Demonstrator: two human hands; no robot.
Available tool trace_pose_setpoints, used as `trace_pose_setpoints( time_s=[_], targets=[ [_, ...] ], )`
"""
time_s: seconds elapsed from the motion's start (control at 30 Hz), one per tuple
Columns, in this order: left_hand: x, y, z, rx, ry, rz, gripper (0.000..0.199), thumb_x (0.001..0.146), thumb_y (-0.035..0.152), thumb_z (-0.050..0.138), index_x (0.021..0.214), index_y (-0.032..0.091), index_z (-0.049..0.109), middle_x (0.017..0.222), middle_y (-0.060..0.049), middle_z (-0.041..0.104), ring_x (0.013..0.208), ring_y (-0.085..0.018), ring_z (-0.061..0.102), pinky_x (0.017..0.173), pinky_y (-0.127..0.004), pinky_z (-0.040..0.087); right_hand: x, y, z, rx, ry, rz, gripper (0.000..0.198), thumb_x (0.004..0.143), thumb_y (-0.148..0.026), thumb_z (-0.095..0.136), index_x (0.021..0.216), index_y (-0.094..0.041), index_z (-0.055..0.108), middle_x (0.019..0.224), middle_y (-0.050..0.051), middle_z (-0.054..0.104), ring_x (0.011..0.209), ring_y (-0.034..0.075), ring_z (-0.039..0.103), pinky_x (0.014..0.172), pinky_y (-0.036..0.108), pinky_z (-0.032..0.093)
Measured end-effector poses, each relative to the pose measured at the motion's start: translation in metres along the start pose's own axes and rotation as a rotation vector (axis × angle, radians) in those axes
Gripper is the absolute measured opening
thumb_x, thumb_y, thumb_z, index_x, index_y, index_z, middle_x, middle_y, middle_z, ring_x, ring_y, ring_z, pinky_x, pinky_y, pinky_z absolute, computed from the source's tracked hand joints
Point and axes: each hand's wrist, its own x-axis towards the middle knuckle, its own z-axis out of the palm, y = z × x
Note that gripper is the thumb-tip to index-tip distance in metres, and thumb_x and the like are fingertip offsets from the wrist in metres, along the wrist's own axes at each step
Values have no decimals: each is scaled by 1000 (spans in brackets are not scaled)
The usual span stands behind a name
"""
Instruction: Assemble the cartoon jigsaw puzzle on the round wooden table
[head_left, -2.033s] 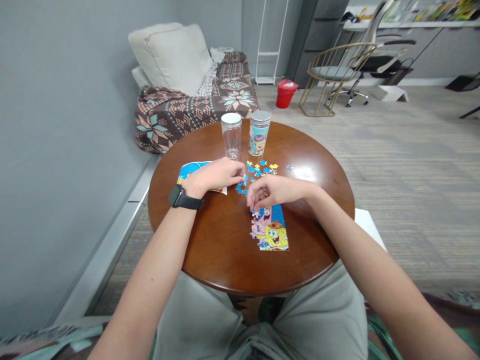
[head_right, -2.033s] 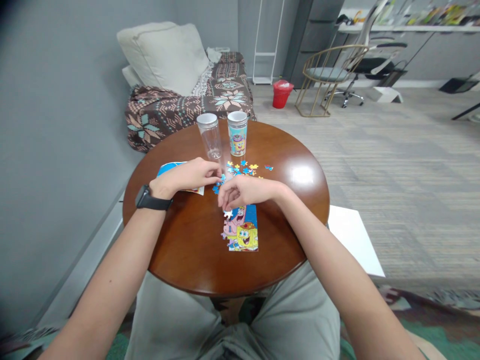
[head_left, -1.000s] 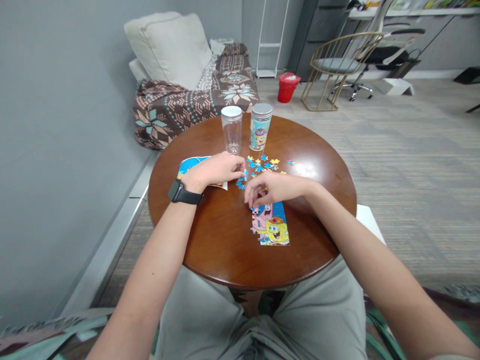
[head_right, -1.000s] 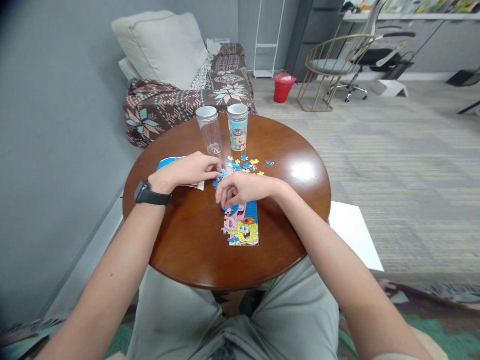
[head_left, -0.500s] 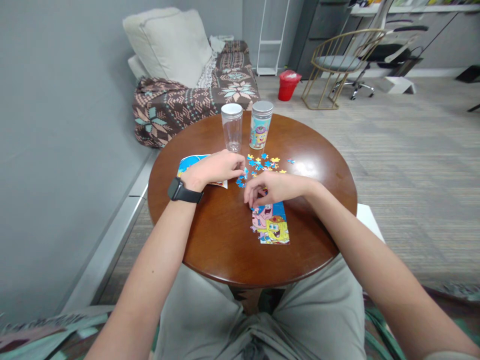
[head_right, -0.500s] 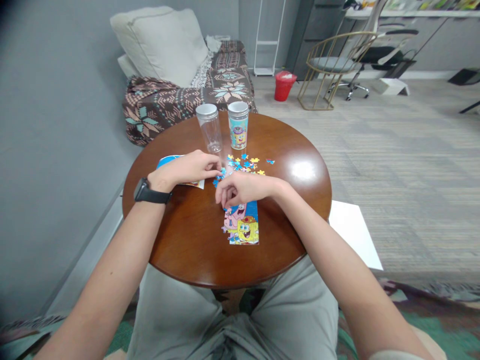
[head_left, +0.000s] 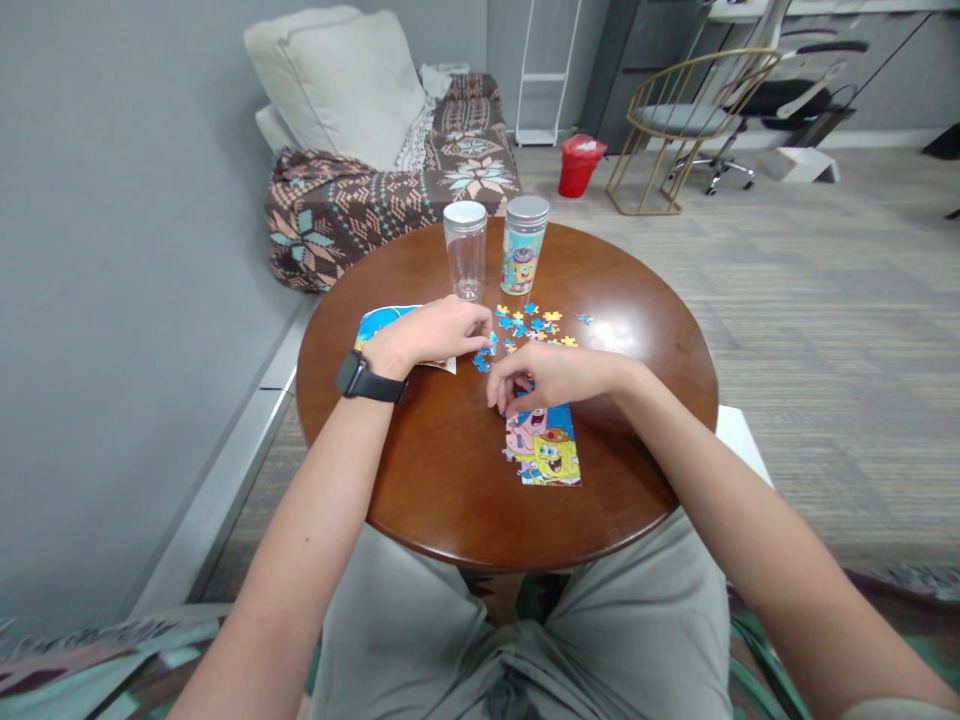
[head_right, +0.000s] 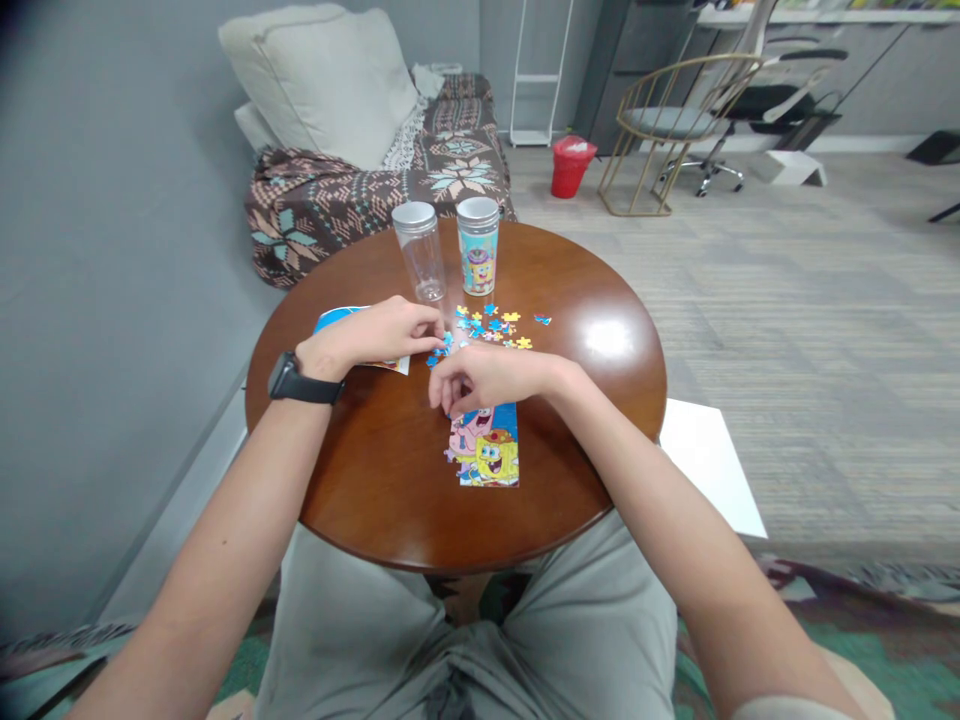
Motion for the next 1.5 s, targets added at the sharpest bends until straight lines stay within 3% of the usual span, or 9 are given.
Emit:
trace_pose_setpoints(
  time_s=[0.6, 0.83, 1.17, 1.33, 1.5],
  targets=[
    [0, 0, 0, 19, 5, 12, 21, 87, 32, 51, 89, 17, 66, 77, -1, 67, 65, -13, 55, 60, -24, 33, 1, 5, -2, -79, 7, -24, 20, 75, -21, 72, 93, -15, 68, 82, 2, 66, 73, 12, 58, 66, 23, 46],
    [0, 0, 0, -3, 10, 6, 19, 86, 31, 52, 86, 18, 65, 75, 0, 66, 63, -12, 53, 58, -23, 31, -1, 10, -5, -72, 13, -73, 16, 82, -26, 65, 92, -14, 68, 79, 3, 66, 72, 12, 58, 67, 24, 46],
    [-1, 1, -1, -7, 21, -3, 20, 85, 32, 53, 86, 17, 66, 73, -1, 65, 63, -13, 53, 58, -24, 32, -3, 10, -7, -72, -2, -20, 24, 78, -33, 70, 93, -15, 68, 77, 1, 61, 70, 12, 54, 64, 24, 43],
    [0, -2, 1, -20, 40, 9, 22, 85, 32, 52, 86, 17, 68, 73, -1, 66, 61, -12, 52, 58, -24, 32, -8, 5, -13, -70, 104, -9, 24, 83, -37, 63, 90, -14, 68, 76, 2, 64, 68, 12, 55, 63, 24, 41],
    [-1, 8, 1, -124, -36, 138, 20, 82, 32, 60, 80, 17, 73, 72, -1, 68, 62, -12, 54, 61, -24, 35, -16, 2, -21, -38, 348, 19, 56, 92, -59, 40, 70, -14, 65, 60, 1, 58, 58, 11, 50, 60, 25, 36]
  ],
)
